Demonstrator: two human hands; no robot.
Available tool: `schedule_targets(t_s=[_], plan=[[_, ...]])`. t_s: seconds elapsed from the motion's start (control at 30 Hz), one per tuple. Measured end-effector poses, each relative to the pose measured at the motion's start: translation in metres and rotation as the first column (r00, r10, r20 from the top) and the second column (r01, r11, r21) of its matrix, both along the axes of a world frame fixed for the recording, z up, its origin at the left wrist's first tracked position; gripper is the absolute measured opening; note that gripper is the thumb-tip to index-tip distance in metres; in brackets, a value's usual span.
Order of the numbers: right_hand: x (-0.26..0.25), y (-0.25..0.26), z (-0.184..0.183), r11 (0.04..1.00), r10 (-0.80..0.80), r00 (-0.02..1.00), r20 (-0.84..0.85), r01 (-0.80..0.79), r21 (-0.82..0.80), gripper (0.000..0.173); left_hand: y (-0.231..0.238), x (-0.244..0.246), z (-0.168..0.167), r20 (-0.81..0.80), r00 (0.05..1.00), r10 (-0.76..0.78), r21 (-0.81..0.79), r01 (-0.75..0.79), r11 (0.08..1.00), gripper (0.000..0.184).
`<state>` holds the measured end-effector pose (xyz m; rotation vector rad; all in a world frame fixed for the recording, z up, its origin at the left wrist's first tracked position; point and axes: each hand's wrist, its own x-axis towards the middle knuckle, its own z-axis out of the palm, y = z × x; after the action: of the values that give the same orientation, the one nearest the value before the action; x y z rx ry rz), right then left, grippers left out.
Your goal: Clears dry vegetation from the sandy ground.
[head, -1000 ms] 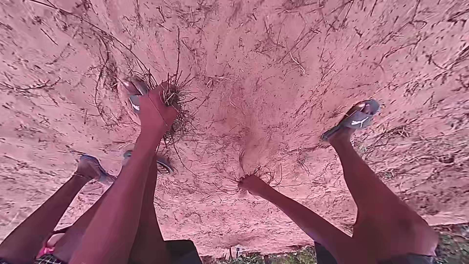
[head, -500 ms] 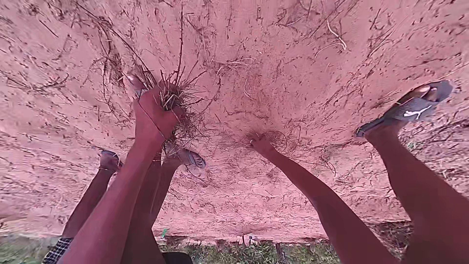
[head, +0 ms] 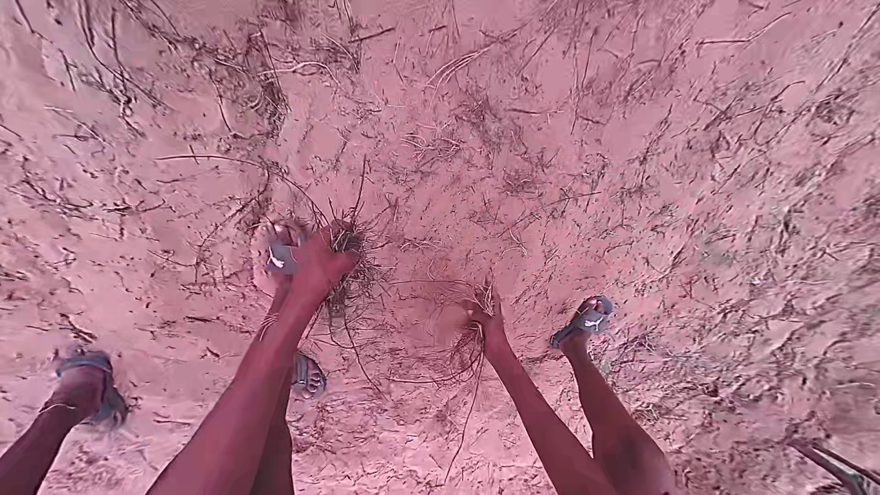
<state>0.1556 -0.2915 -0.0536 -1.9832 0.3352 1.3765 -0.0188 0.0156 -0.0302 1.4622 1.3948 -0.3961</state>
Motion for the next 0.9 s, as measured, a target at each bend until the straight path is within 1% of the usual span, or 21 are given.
schedule_targets(t_s=[0.03,0.07,0.13,0.2,0.23,0.27,0.3,0.33,0.37,0.4,0.43,0.47,0.53,0.6,0.63,0.7,0.73,0.77,0.8,0.83,0.9], plan=[[0.003,0.045,0.014,0.994,-0.093,0.996,0.016,0.092,0.058,0.096,0.001,0.002,0.002,0.023,0.999,0.030,-0.058,-0.028,0.998,0.045],[0.001,0.088,0.029,0.991,-0.094,0.995,0.024,0.091,0.099,0.096,0.003,0.005,0.004,0.064,0.996,0.065,-0.127,-0.057,0.990,0.046],[-0.009,0.165,0.054,0.990,0.042,0.999,0.012,-0.043,0.138,0.090,0.003,0.017,0.010,0.205,0.948,0.243,-0.310,-0.173,0.935,0.050],[-0.024,0.219,0.086,0.981,0.156,0.987,-0.040,-0.150,0.125,0.075,-0.003,0.030,0.033,0.292,0.812,0.505,-0.571,-0.276,0.773,0.059],[-0.028,0.243,0.100,0.980,0.171,0.984,-0.056,-0.164,0.114,0.063,0.003,0.034,0.049,0.317,0.730,0.606,-0.678,-0.273,0.683,0.064],[-0.030,0.258,0.112,0.981,0.166,0.984,-0.069,-0.158,0.110,0.053,0.006,0.035,0.060,0.340,0.669,0.661,-0.755,-0.225,0.616,0.070],[-0.029,0.265,0.122,0.983,0.154,0.983,-0.097,-0.142,0.114,0.048,0.004,0.033,0.067,0.373,0.632,0.679,-0.798,-0.155,0.583,0.080],[-0.028,0.262,0.135,0.981,0.175,0.971,-0.161,-0.157,0.117,0.050,-0.006,0.028,0.072,0.398,0.611,0.685,-0.816,-0.104,0.568,0.092],[-0.030,0.253,0.151,0.981,0.190,0.958,-0.217,-0.176,0.084,0.052,-0.022,0.024,0.078,0.410,0.615,0.674,-0.820,-0.076,0.568,0.106],[-0.033,0.248,0.162,0.979,0.206,0.941,-0.267,-0.198,0.058,0.050,-0.031,0.020,0.083,0.404,0.639,0.655,-0.806,-0.090,0.585,0.117],[-0.034,0.255,0.164,0.976,0.214,0.933,-0.289,-0.215,0.032,0.047,-0.030,0.021,0.082,0.374,0.675,0.637,-0.769,-0.159,0.620,0.121],[-0.029,0.261,0.159,0.973,0.224,0.924,-0.309,-0.228,0.024,0.048,-0.026,0.026,0.076,0.314,0.713,0.626,-0.708,-0.263,0.655,0.117],[-0.009,0.247,0.138,0.967,0.255,0.874,-0.414,-0.235,0.100,0.054,-0.030,0.038,0.065,0.139,0.771,0.621,-0.588,-0.441,0.679,0.093],[0.006,0.233,0.110,0.974,0.216,0.844,-0.491,-0.151,0.168,0.054,-0.022,0.052,0.047,-0.017,0.809,0.587,-0.530,-0.505,0.681,0.070],[0.016,0.224,0.097,0.977,0.172,0.836,-0.521,-0.077,0.199,0.058,-0.017,0.061,0.039,-0.062,0.796,0.602,-0.501,-0.546,0.671,0.063],[0.046,0.207,0.076,0.968,0.051,0.816,-0.576,0.102,0.230,0.075,-0.011,0.077,0.023,-0.086,0.708,0.701,-0.410,-0.667,0.623,0.062],[0.066,0.209,0.060,0.956,0.010,0.818,-0.576,0.161,0.245,0.074,0.001,0.080,0.008,-0.052,0.679,0.732,-0.316,-0.707,0.633,0.064],[0.084,0.205,0.048,0.958,-0.040,0.848,-0.528,0.183,0.223,0.062,0.009,0.081,-0.005,-0.021,0.702,0.712,-0.213,-0.699,0.683,0.067],[0.099,0.190,0.043,0.980,-0.090,0.902,-0.422,0.157,0.126,0.050,0.007,0.077,-0.010,-0.031,0.768,0.639,-0.117,-0.638,0.761,0.067],[0.116,0.173,0.034,0.995,-0.096,0.948,-0.305,0.098,-0.009,0.043,0.005,0.075,-0.013,-0.061,0.834,0.548,-0.065,-0.551,0.832,0.066],[0.158,0.140,-0.001,0.973,-0.046,0.993,-0.106,0.020,-0.230,0.036,0.009,0.074,-0.019,-0.127,0.920,0.372,-0.070,-0.382,0.922,0.066]])
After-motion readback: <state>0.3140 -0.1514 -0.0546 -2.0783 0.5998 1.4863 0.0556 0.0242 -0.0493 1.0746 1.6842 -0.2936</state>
